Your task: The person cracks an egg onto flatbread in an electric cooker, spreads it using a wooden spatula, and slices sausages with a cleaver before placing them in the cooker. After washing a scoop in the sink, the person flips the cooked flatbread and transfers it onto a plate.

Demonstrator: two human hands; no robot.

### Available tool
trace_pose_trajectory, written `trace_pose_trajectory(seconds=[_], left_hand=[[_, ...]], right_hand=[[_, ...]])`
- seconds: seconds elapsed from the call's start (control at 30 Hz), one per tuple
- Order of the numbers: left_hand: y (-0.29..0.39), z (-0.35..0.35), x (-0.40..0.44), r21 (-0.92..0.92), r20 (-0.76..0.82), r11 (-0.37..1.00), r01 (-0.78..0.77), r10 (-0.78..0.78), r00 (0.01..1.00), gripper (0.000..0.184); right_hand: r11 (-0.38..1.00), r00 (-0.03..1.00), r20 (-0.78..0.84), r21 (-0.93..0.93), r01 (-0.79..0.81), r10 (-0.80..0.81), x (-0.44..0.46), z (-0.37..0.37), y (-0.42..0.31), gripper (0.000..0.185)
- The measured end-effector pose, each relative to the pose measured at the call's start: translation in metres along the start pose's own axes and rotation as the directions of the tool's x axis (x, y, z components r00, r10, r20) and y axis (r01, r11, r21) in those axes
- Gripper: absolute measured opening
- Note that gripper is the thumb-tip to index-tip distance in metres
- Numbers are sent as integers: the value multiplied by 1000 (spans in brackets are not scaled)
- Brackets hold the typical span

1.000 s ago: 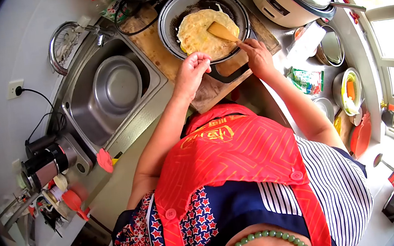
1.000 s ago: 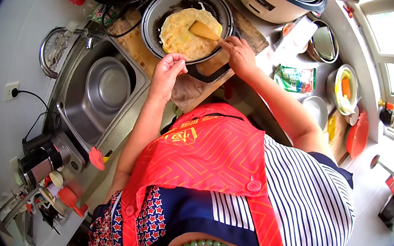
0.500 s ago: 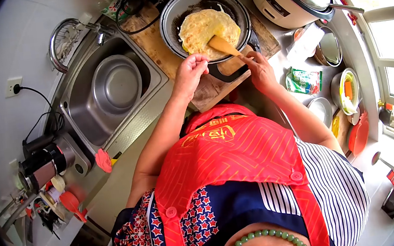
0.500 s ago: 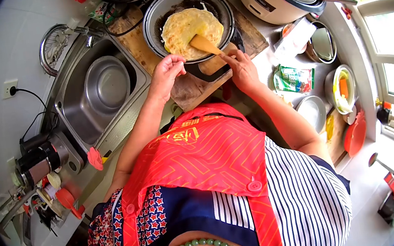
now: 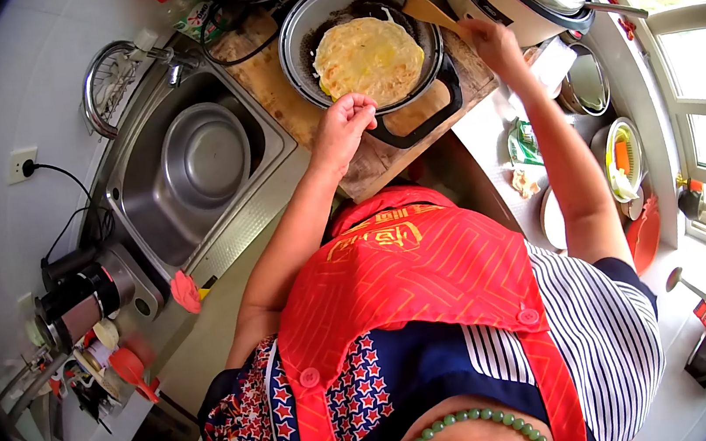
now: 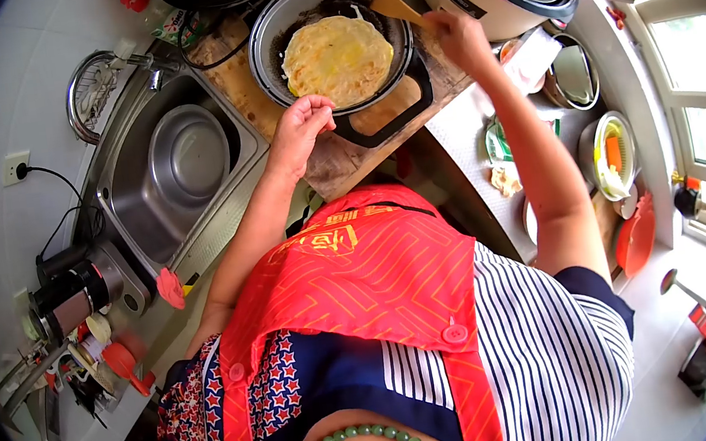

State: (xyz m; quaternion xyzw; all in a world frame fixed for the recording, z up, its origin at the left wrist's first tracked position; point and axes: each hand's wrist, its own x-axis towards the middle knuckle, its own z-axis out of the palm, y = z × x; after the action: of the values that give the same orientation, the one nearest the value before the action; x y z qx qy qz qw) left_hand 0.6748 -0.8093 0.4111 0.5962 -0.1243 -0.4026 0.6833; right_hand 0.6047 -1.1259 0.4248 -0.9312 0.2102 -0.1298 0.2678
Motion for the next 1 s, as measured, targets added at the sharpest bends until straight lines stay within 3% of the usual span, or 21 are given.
trace_pose_trajectory(seconds=[0.1,0.2,0.3,0.33,0.37,0.43,0.77,0.8,0.9,1.0], left_hand=[[1,1,0,4,7,1000,-26,26,1000,13],[-1,-1,-3,-13,-7,999,-33,33,999,13],[-5,-5,-5,-24,-29,999,-33,32,999,13],[-6,-6,-6,-26,-36,999,-33,32,999,13],[-7,-7,-6,-27,-45,999,-35,34,998,13],[-7,-7,-5,-63,-47,997,-38,35,998,13],[6,-16,-22,-96,-109,993,-68,58,992,12],[6,-17,-24,-99,-119,993,-59,47,992,11],[6,-25,-29,-103,-143,993,-50,35,989,11],[0,-33,-32,-107,-158,992,-68,50,986,11]], right_hand=[[1000,989,145,4,24,-24,50,-8,36,23],[962,886,402,42,-270,231,74,-31,10,19],[959,777,577,-36,-281,250,116,-23,25,15],[950,754,578,-197,-241,311,123,-22,9,19],[934,755,595,-349,-69,278,134,-14,-10,18],[763,741,633,-588,269,226,160,2,-34,18],[870,366,837,-477,124,407,269,19,-28,8],[899,259,874,-436,38,412,274,23,-31,6],[774,324,871,-481,411,369,291,14,-36,9],[561,377,907,-415,716,188,285,11,-41,14]])
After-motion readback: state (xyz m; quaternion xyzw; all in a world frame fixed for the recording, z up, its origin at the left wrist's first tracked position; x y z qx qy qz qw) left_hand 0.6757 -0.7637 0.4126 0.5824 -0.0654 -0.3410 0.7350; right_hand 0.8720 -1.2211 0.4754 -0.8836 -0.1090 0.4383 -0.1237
